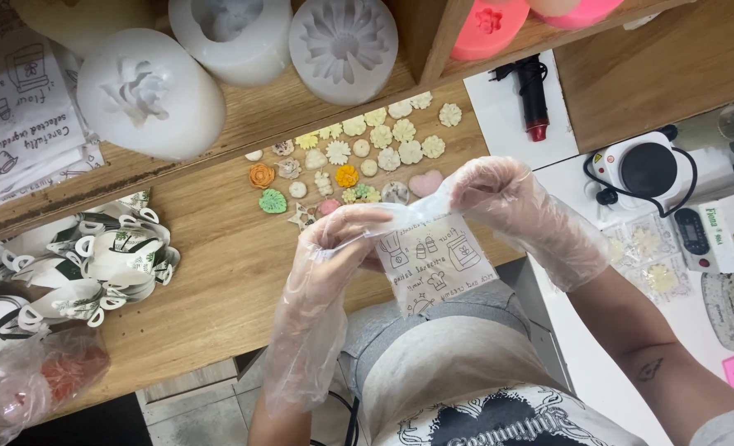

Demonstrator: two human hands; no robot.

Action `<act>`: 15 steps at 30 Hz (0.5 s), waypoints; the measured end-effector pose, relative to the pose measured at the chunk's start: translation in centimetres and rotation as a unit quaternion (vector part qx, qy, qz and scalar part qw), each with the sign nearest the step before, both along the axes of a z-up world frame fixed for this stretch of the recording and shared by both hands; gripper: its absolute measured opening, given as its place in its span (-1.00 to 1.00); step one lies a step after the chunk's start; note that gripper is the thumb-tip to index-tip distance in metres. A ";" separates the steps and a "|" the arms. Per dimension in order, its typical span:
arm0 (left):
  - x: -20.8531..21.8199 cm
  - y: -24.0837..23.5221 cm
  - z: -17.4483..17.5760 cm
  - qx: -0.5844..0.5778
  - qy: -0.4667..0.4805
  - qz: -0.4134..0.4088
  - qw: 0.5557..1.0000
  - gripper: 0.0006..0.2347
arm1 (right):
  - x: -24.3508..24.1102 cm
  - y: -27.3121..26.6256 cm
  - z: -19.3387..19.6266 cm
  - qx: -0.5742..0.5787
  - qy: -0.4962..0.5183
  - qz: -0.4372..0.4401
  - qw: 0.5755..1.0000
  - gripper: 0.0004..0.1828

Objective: The person is packaging small decorative wax flower items into small plastic bags.

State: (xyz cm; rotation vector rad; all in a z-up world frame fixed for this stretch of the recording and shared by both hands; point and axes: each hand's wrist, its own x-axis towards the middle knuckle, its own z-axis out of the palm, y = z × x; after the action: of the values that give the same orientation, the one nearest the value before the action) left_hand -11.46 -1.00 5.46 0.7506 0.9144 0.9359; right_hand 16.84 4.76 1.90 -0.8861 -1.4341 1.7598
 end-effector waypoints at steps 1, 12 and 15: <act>-0.1 -0.1 -0.2 0.000 0.000 0.000 1.000 -0.81 | -0.2 -0.1 0.8 0.000 0.000 0.000 1.000 -0.84; 0.2 -1.4 1.8 0.060 -0.044 0.022 0.997 -0.84 | -2.2 -1.7 4.8 -0.159 -0.041 -0.127 0.978 -0.94; 0.1 -1.0 0.1 0.025 -0.034 0.005 0.999 -0.85 | -2.6 -1.5 4.5 -0.192 0.002 -0.128 0.973 -0.80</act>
State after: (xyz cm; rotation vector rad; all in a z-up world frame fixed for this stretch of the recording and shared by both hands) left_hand -11.37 -2.04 5.59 0.7536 0.8377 0.9906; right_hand 14.26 3.24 6.41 -1.2073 -0.9371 1.8633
